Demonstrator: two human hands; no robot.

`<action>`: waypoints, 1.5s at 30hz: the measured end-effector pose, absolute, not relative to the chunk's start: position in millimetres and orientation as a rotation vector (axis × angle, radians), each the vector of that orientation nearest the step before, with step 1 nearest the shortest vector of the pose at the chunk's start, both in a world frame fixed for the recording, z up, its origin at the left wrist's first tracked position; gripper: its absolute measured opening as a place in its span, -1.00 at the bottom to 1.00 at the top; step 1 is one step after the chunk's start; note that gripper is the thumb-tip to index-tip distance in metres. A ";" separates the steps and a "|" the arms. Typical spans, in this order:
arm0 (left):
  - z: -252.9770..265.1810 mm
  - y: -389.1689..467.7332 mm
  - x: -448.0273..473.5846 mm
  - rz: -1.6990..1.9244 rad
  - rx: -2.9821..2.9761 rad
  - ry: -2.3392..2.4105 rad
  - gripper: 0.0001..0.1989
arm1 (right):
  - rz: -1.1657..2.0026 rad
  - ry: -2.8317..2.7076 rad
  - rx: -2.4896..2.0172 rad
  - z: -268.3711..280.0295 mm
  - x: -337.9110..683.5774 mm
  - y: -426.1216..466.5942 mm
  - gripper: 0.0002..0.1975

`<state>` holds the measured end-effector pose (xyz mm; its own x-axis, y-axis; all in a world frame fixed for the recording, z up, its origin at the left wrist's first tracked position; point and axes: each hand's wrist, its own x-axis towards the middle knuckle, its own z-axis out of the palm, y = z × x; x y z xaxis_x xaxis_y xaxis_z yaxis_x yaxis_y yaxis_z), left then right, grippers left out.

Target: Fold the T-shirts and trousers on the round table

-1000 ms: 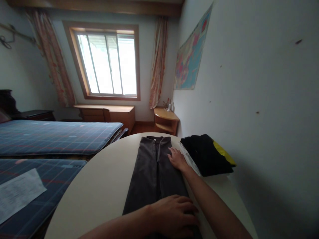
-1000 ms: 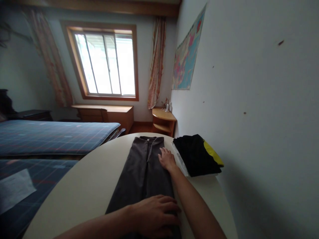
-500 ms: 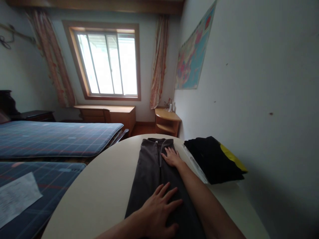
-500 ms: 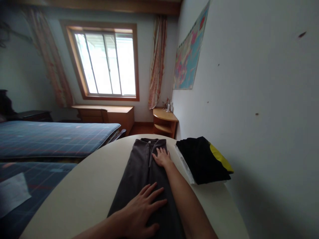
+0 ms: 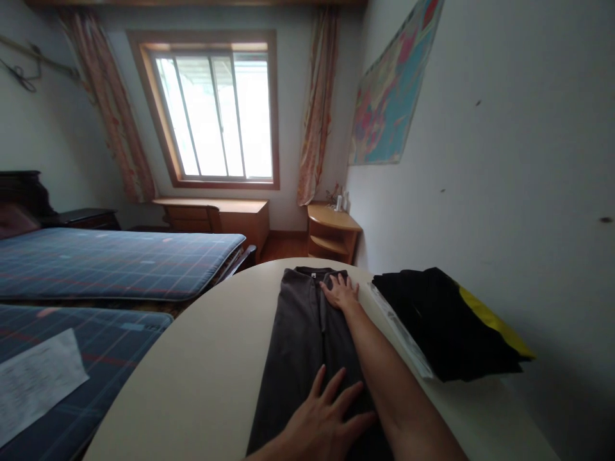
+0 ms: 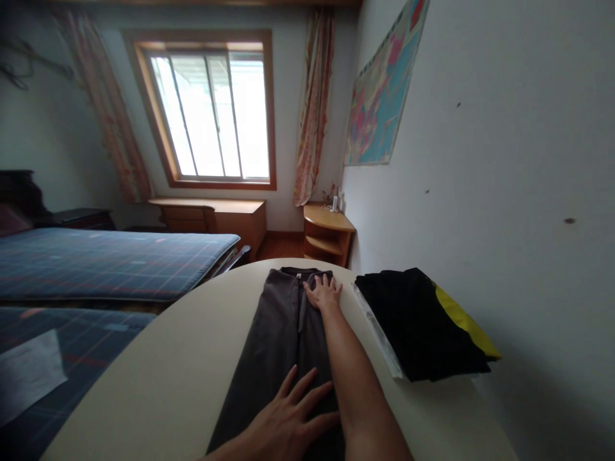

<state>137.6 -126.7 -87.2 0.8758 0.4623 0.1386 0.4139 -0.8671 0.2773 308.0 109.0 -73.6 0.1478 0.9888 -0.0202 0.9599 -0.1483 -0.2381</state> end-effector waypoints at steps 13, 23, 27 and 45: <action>-57.3 -141.3 135.3 0.457 2.573 0.747 -0.55 | 0.182 -2.334 -1.798 -75.1 305.3 25.6 -0.42; -67.7 -105.3 108.7 0.593 2.392 1.730 -0.51 | 0.207 -2.348 -1.778 -75.5 297.4 -89.9 -0.37; -79.5 -91.8 104.2 0.374 2.392 1.772 -0.39 | 0.221 -2.336 -1.820 -79.6 291.6 -101.6 -0.34; -83.2 6.7 128.6 0.404 2.448 1.831 -0.40 | 0.161 -2.294 -1.951 -75.5 300.9 -15.0 -0.34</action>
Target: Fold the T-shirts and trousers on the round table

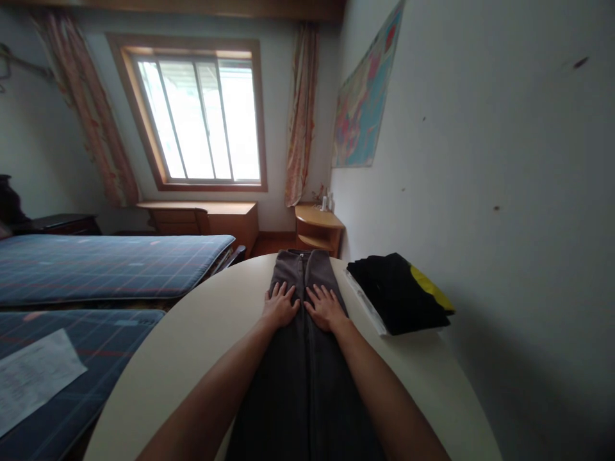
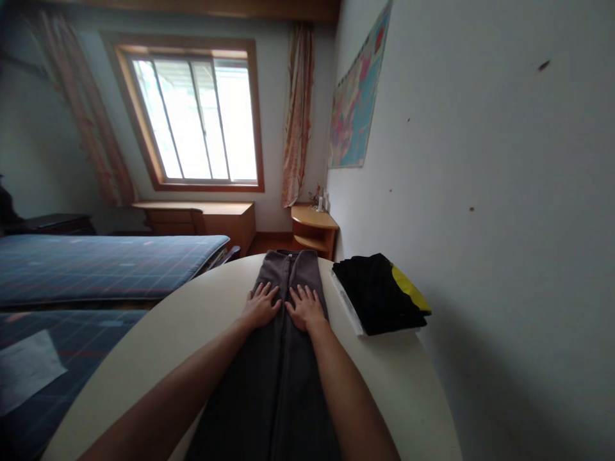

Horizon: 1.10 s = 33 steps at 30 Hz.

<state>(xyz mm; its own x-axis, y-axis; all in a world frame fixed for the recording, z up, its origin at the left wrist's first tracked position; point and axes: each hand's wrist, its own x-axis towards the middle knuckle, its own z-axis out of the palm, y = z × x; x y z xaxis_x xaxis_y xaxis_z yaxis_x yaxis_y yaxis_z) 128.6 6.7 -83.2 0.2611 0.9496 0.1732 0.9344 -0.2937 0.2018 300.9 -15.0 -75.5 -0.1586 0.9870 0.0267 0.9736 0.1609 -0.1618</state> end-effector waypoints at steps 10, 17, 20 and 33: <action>-77.9 -71.2 119.3 0.392 2.607 1.551 -0.48 | 0.045 -2.226 -1.848 -74.3 279.3 -88.3 -0.42; -71.8 -153.3 104.6 0.162 2.671 1.255 -0.36 | 0.260 -2.477 -1.633 -70.7 287.3 -172.7 -0.40; -65.0 -186.5 94.0 0.115 2.669 1.105 -0.31 | 0.423 -2.569 -1.525 -61.0 294.3 -210.7 -0.38; -45.5 -274.1 18.4 0.264 2.778 0.730 -0.53 | 0.340 -2.594 -1.455 -53.4 315.7 -320.4 -0.39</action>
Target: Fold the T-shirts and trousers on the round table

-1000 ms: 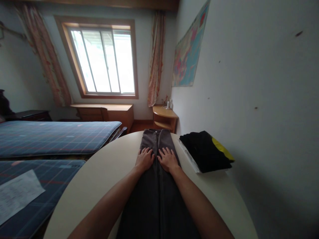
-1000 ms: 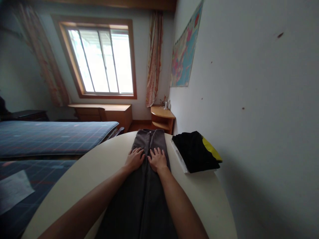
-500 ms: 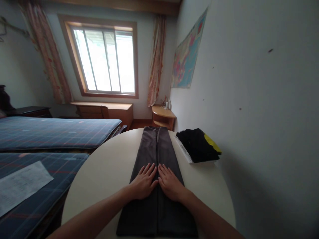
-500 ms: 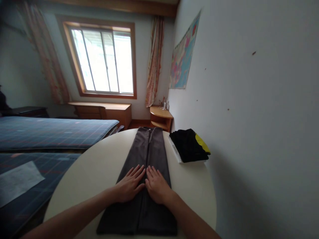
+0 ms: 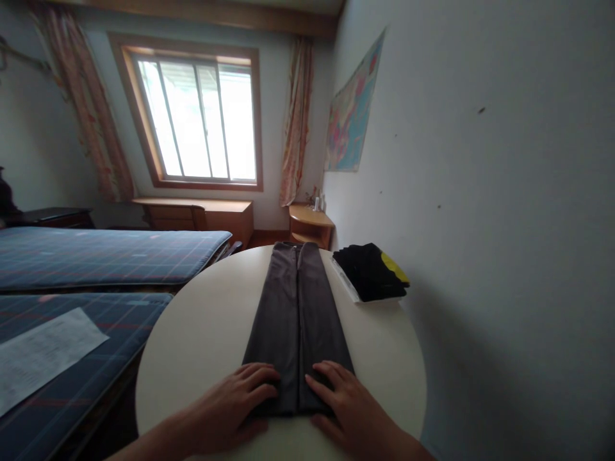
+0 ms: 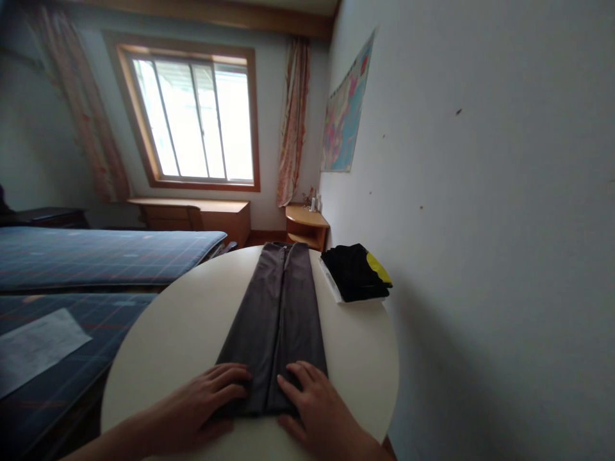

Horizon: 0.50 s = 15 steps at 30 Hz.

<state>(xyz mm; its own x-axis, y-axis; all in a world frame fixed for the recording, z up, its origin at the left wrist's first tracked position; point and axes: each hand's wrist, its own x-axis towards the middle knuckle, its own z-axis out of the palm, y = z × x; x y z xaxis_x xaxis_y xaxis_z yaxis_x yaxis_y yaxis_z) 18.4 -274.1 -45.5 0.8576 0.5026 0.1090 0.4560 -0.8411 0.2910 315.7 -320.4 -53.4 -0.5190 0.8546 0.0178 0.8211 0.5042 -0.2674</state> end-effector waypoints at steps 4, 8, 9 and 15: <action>-48.5 -276.2 9.7 0.322 3.020 0.738 -0.72 | -0.074 -2.644 -1.342 -76.7 311.9 -318.4 -0.52; -49.1 -275.2 7.9 0.318 3.144 0.746 -0.70 | -0.402 -2.688 -1.245 -96.8 306.1 -311.7 -0.57; -49.2 -275.0 8.1 0.303 3.150 0.753 -0.69 | -0.429 -2.690 -1.240 -98.4 305.3 -309.8 -0.59; -53.9 -267.4 -1.4 0.272 3.075 0.818 -0.51 | -0.332 -2.687 -1.206 -74.3 310.5 -304.4 -0.61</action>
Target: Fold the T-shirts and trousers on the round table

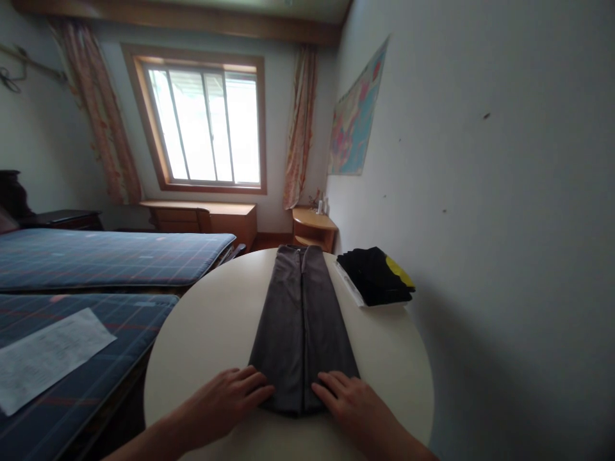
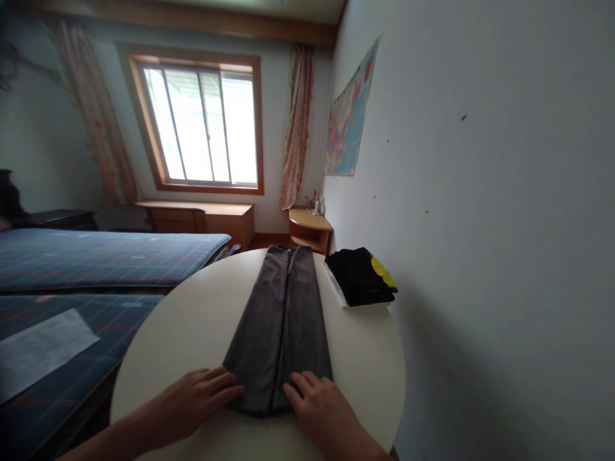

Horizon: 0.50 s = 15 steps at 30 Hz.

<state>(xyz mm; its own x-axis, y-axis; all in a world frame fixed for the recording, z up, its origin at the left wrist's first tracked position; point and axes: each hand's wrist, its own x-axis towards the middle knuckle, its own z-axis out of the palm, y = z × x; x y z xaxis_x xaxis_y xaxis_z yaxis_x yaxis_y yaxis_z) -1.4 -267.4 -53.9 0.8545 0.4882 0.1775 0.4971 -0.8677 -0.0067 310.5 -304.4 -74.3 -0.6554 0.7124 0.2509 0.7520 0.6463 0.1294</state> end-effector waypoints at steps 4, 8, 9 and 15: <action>-50.9 -257.7 -10.3 -0.272 -3.112 -0.915 -0.30 | -0.102 -2.681 -1.232 -52.4 320.3 -304.8 -0.45; -43.4 -253.4 -8.7 -0.432 -3.259 -1.013 -0.41 | -0.129 -2.686 -1.116 -52.2 331.6 -298.7 -0.43; -42.5 -253.2 -7.6 -0.489 -3.281 -1.042 -0.45 | -0.164 -2.705 -1.059 -53.3 334.0 -297.1 -0.48; -50.2 -249.3 -6.0 -0.782 -3.186 -1.467 -0.66 | -0.079 -2.766 -1.009 -45.0 337.6 -299.3 -0.64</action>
<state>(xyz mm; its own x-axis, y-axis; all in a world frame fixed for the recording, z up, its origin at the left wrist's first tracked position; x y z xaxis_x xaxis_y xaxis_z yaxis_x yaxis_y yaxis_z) -6.0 -249.3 -50.2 0.5934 0.7826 0.1882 0.5926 -0.5829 0.5559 337.6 -299.3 -45.0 -0.7482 0.6321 0.2016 0.6426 0.7660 -0.0170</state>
